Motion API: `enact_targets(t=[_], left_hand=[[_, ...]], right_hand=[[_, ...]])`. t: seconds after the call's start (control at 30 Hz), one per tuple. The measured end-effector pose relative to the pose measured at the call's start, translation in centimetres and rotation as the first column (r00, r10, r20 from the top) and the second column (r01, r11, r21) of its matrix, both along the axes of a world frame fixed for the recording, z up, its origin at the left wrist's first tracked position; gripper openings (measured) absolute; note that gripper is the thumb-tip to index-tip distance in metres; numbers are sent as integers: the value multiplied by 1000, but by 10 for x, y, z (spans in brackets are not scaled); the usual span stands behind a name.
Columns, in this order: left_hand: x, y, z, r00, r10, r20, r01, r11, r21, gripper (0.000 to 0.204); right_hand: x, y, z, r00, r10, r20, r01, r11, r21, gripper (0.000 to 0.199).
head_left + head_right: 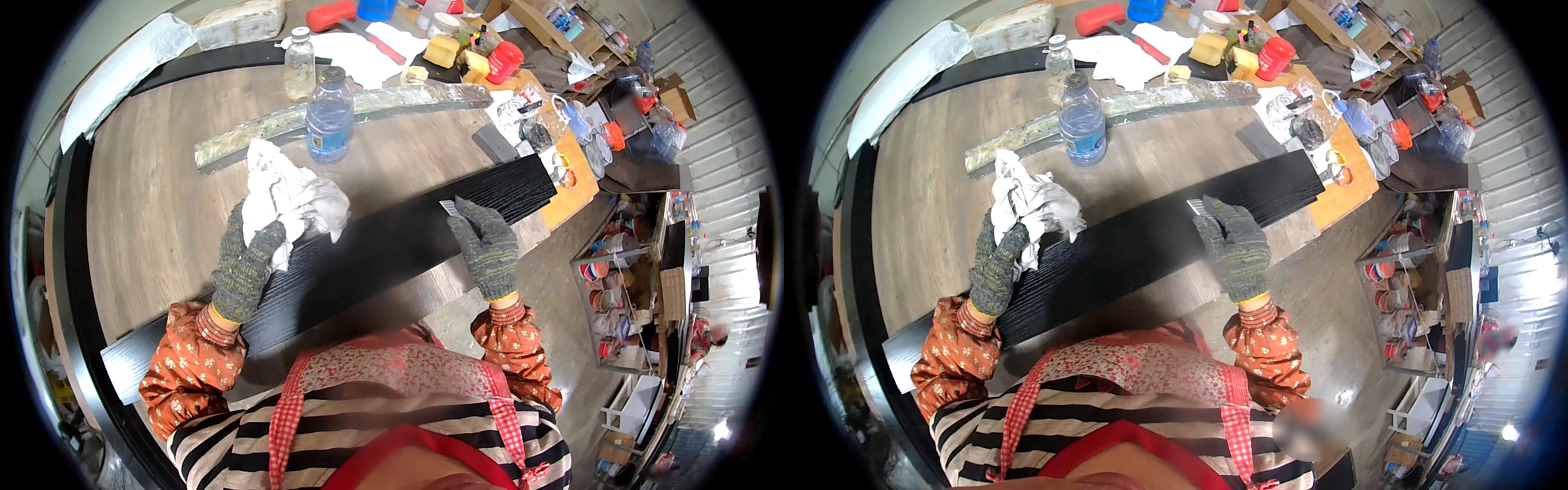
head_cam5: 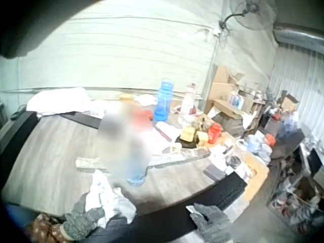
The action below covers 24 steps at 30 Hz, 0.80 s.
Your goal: The person wipes the surface of long black wood planks with a white cloth, repeatedly flipping and repositioning each plank to clean both sides. The person handles the planks one at a time, wiping along the grain and edges, then stacking them on the workbench.
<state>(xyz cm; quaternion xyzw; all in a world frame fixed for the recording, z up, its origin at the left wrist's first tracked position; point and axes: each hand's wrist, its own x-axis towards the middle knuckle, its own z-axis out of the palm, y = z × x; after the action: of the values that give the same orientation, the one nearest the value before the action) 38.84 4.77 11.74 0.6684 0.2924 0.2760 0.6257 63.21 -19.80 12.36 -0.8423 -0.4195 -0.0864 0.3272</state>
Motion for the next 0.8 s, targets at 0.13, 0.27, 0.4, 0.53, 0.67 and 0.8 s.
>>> enact_targets(t=[0.13, 0.27, 0.4, 0.53, 0.67, 0.8], left_hand=[[1, 1, -3, 997, -22, 79, 31, 993, -111, 47], [1, -2, -1, 988, 0, 152, 30, 980, -198, 47], [-1, -1, 3, 990, 35, 137, -3, 974, -228, 49], [-3, 3, -10, 997, 10, 72, -7, 999, -41, 52], [3, 5, -7, 985, -44, 169, 63, 992, -106, 50], [-15, 40, -67, 982, -6, 190, 52, 970, -238, 47]], right_hand=[[-1, 12, 7, 999, -41, -10, 39, 987, -155, 32], [-4, 18, 2, 993, -103, 52, 113, 966, -232, 26], [-5, 15, -2, 980, 5, 198, 29, 986, -166, 25], [-6, 10, 1, 974, 50, 221, -6, 981, -194, 26], [6, -10, -8, 975, -22, 219, 77, 967, -244, 31], [99, -62, 45, 871, -241, 428, 357, 910, -212, 24]])
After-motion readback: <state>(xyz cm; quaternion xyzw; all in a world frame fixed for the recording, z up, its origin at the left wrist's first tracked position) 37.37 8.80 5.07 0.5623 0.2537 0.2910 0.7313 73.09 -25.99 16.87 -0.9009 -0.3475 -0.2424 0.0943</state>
